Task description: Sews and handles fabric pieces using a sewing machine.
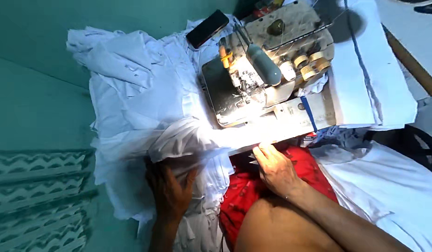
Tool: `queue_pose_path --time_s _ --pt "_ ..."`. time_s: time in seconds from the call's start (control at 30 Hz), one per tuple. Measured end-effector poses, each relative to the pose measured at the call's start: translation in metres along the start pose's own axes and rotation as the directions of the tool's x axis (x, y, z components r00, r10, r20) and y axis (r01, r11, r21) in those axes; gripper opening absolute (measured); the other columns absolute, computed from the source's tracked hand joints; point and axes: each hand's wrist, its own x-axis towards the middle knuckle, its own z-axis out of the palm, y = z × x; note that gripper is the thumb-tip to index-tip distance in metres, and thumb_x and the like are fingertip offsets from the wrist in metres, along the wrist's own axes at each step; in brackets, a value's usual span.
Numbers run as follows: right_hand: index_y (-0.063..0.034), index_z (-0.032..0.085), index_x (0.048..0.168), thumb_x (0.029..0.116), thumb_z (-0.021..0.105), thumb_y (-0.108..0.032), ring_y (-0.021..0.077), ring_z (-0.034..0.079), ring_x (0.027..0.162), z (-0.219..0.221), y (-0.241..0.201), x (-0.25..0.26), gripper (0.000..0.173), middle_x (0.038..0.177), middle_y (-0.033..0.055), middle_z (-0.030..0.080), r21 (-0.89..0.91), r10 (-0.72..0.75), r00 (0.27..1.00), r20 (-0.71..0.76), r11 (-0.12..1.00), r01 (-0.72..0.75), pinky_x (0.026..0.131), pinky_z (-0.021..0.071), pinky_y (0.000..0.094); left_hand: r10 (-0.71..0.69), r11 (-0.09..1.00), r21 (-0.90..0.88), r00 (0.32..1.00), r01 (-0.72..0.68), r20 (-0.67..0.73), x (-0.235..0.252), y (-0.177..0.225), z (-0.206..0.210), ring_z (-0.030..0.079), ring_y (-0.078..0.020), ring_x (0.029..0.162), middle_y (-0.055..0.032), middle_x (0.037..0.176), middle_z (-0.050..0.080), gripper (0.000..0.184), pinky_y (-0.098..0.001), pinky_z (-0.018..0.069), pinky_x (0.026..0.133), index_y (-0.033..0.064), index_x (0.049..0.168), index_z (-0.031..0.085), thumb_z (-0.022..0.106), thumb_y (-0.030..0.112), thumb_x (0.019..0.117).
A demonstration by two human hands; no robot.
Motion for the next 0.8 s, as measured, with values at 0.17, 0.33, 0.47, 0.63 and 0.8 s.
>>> queue_pose_path --time_s 0.17,0.33,0.47,0.63,0.8 --pt "-0.0041 0.07 0.123 0.095 0.054 -0.008 0.0298 0.07 0.111 0.001 0.005 0.003 0.033 0.121 0.0157 0.071 0.014 0.002 1.0 -0.016 1.0 -0.002 0.085 0.0599 0.0389 0.033 0.999 0.039 0.998 -0.031 -0.049 0.01 0.001 -0.001 0.03 -0.0595 0.145 -0.04 0.151 0.04 0.099 -0.0705 0.0175 0.12 -0.0129 0.147 0.044 0.051 0.07 0.0929" --pt "-0.0072 0.071 0.126 0.0933 0.059 -0.014 0.0307 0.07 0.104 -0.007 0.013 0.011 0.035 0.118 0.015 0.07 0.134 -0.017 1.0 -0.003 0.991 0.018 0.082 0.0603 0.0411 0.27 0.955 0.175 0.948 -0.241 -0.166 0.04 -0.004 -0.021 0.037 -0.0581 0.141 -0.0229 0.134 0.066 0.074 -0.0782 0.0156 0.115 0.0014 0.129 0.069 0.055 0.066 0.0953" --pt "-0.0094 0.077 0.093 0.0997 0.062 -0.031 0.0147 0.069 0.078 -0.028 0.024 0.028 0.027 0.083 0.0057 0.072 0.42 0.026 0.997 -0.074 0.908 0.007 0.07 0.0574 0.0306 0.49 0.87 -0.008 0.865 -0.494 -0.11 0.083 -0.012 -0.057 0.06 -0.038 0.12 -0.0091 0.096 0.074 0.036 -0.0614 0.0259 0.119 0.012 0.096 0.079 0.067 0.046 0.0952" --pt "-0.0141 0.066 0.083 0.1021 0.062 -0.024 -0.0045 0.055 0.06 -0.063 0.035 0.047 0.022 0.07 -0.0109 0.061 0.92 0.183 0.97 0.158 0.331 -0.212 0.056 0.0473 0.0133 0.528 0.598 -0.696 0.849 -0.399 -0.033 0.138 0.026 -0.104 0.059 -0.0215 0.131 -0.0001 0.121 0.072 0.026 -0.0435 0.0471 0.113 0.0145 0.103 0.07 0.057 0.037 0.1042" --pt "-0.0087 0.061 0.083 0.1001 0.048 -0.008 0.0052 0.052 0.043 -0.05 0.028 0.038 0.021 0.062 0.0021 0.062 0.822 0.373 0.736 0.565 -0.328 -0.465 0.04 0.0444 0.0192 0.331 0.639 -0.767 0.922 -0.062 0.202 0.194 0.097 -0.058 0.062 -0.005 0.066 0.0046 0.075 0.064 0.018 -0.027 0.0547 0.061 0.0127 0.093 0.067 0.052 0.018 0.1007"
